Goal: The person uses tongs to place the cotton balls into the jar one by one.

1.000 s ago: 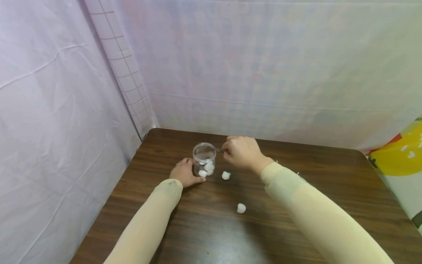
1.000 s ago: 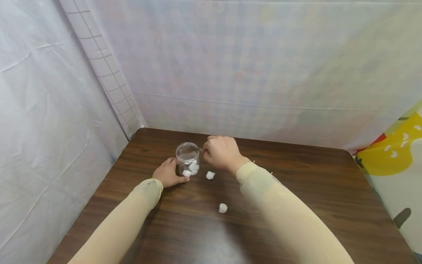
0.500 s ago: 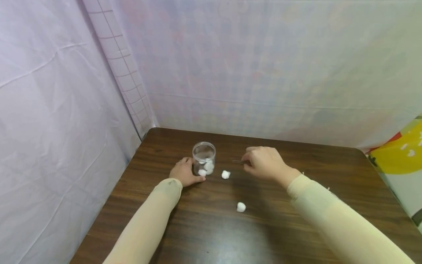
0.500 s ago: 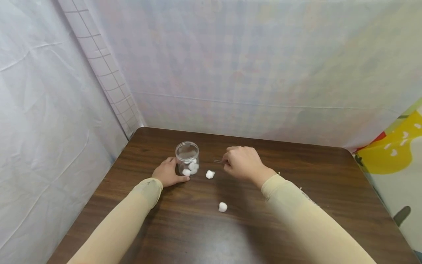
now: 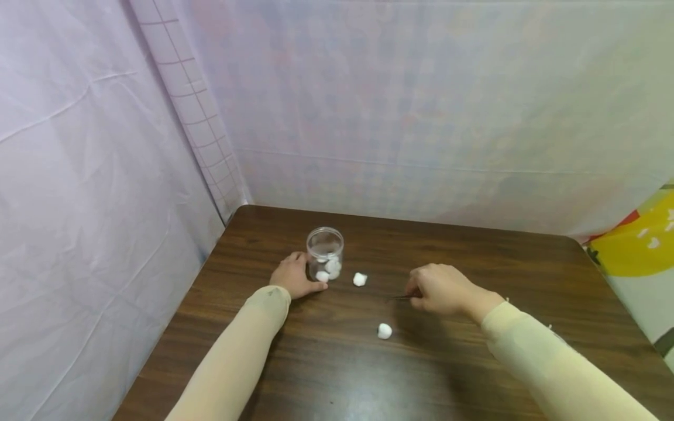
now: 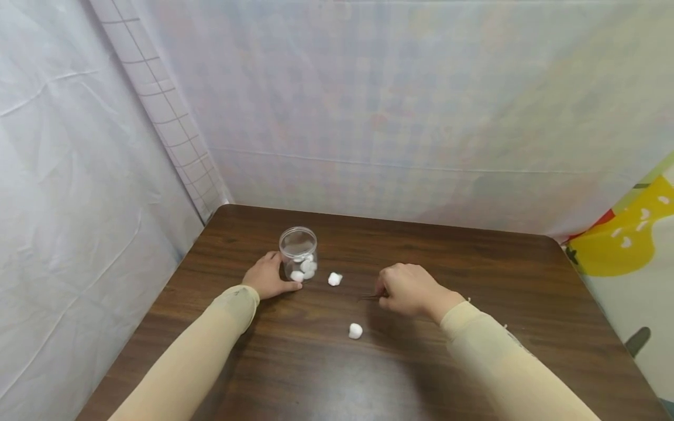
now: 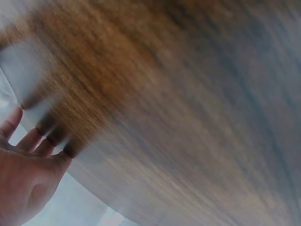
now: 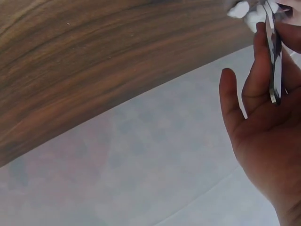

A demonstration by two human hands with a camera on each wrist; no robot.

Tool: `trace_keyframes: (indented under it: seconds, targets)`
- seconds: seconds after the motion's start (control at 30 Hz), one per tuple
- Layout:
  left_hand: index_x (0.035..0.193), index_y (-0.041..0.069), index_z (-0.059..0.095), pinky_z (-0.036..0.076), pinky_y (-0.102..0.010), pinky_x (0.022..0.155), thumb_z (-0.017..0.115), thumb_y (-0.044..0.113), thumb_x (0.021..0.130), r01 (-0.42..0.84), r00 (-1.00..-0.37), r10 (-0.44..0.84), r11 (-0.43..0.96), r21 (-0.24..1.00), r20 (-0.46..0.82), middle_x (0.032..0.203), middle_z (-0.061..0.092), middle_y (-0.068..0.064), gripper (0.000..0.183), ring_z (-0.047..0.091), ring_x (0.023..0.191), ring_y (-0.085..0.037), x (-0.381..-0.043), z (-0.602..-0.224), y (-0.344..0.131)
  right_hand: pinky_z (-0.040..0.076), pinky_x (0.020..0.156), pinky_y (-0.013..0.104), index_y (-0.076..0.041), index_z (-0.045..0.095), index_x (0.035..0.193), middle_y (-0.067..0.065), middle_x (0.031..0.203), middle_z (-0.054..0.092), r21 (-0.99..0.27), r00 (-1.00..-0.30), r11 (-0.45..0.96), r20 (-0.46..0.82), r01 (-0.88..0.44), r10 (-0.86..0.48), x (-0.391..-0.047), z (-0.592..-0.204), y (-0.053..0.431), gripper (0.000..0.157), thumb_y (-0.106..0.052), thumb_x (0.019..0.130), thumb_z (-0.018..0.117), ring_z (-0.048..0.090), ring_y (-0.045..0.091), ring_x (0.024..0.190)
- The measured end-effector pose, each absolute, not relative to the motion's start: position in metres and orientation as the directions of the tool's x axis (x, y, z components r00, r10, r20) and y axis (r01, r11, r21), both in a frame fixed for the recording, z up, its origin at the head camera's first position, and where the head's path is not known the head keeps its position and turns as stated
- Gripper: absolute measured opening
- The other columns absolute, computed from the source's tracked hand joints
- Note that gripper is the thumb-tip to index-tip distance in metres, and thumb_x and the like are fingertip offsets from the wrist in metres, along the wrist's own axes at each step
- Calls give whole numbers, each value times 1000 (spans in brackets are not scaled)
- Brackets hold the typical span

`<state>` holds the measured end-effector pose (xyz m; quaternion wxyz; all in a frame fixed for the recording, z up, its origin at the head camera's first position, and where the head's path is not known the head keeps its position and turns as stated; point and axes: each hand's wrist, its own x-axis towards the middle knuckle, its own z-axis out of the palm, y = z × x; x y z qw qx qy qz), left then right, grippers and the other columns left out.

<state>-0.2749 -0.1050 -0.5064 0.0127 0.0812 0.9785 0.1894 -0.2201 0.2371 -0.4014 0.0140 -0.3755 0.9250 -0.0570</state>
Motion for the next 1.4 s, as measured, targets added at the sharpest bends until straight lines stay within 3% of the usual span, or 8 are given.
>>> trace_keyframes:
  seconds: [0.47,1.4]
  targets:
    - [140,7,51,44,-49,104,77,67,74,158,-986,165,915,371,14,144,47,-15,93,47,130,-36,-275,-510,-106,48,57,30,-25,73,78,-20,75,54,-180,-675,670,-39,-721,-737,-207,-411,235,8,-19,73,74,51,0,64]
    - [140,7,51,43,-50,104,77,65,74,157,-986,165,909,385,13,144,47,-14,91,47,130,-36,-276,-508,-106,54,64,36,-21,75,82,-16,82,64,-147,-656,655,-47,-741,-753,-207,-424,228,13,-18,70,75,61,6,70]
